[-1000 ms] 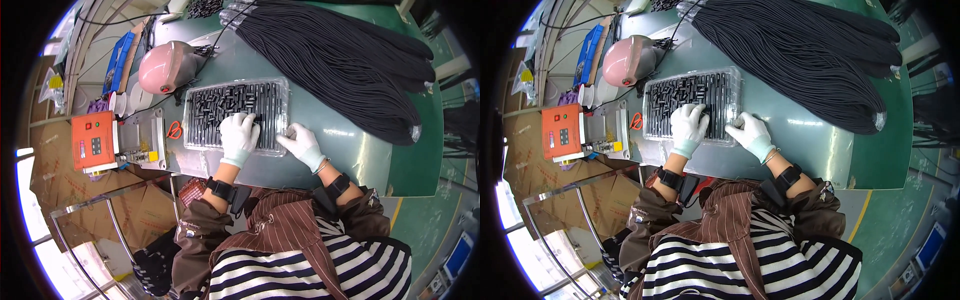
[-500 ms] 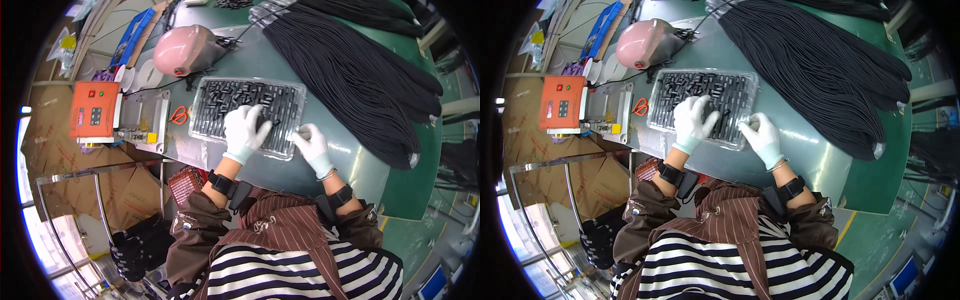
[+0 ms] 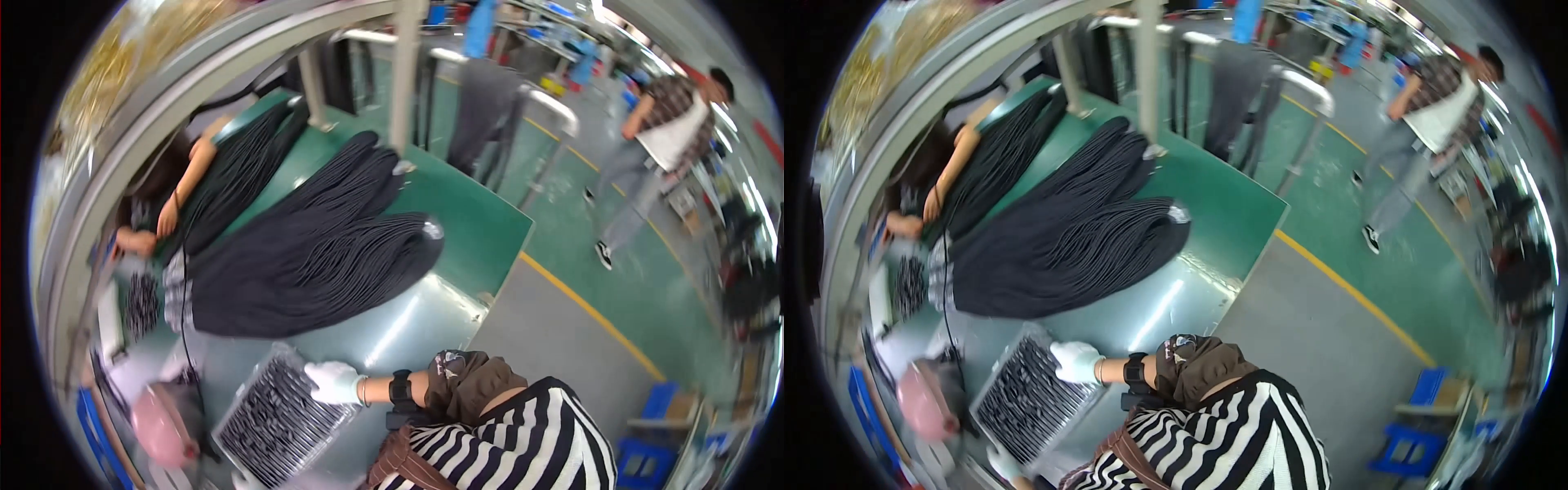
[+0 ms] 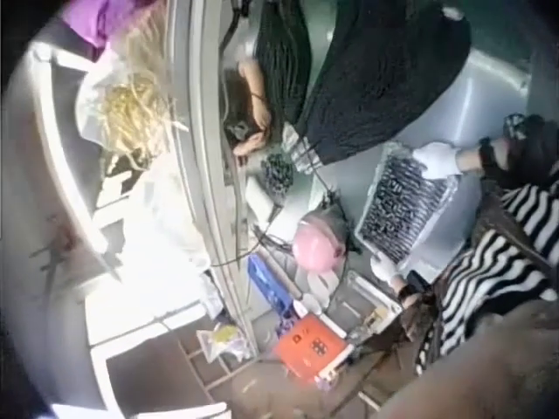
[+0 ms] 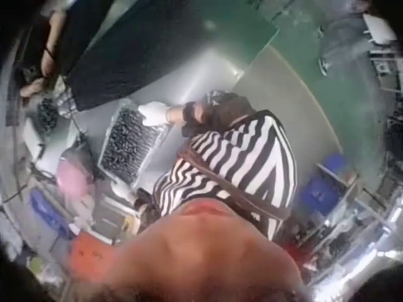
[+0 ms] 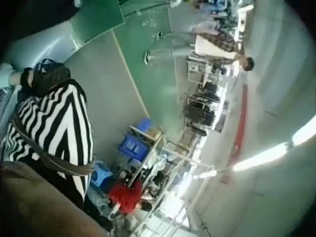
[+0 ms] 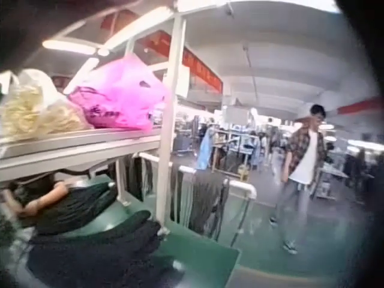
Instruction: Transport a tray of components to a workstation and inspect/organize them by hand.
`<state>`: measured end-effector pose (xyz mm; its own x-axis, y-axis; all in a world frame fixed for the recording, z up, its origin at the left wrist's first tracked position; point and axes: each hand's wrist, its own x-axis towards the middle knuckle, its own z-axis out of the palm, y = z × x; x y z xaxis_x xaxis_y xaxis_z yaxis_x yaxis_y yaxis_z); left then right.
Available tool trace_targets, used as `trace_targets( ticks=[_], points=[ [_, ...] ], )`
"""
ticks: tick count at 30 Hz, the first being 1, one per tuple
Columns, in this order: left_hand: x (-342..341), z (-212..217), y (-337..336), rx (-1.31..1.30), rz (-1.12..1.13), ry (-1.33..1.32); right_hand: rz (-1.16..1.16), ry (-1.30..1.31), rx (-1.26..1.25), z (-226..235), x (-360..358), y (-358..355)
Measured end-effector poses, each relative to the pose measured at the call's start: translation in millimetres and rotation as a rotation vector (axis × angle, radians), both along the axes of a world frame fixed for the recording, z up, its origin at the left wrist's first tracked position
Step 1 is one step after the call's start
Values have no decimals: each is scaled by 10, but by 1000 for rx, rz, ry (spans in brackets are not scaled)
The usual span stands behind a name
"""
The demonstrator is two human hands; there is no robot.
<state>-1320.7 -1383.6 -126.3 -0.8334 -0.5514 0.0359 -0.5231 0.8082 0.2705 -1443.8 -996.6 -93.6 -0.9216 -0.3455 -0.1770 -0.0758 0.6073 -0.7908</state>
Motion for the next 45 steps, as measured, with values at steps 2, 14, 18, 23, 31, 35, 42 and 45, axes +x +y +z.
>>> trace_targets(
  ticks=[2,14,18,23,31,35,42,45],
  points=[
    [-93,250,362,-50,-52,-48,-116,19,21,-98,22,41],
    [58,439,345,-100,-100,69,-270,76,14,14,330,-270],
    [-26,-8,104,187,-136,348,-320,-14,-129,31,372,-277],
    [-212,-167,182,252,17,371,-317,-247,-503,-162,361,19],
    [-68,14,185,115,103,210,-281,-571,-957,-269,335,14],
    [48,43,230,239,120,267,-274,-547,-1014,-151,370,-51],
    [945,365,675,954,551,262,-320,-577,-1023,-218,321,39],
    [1064,466,1093,1618,573,146,-296,-593,-989,-211,310,43]
  ],
)
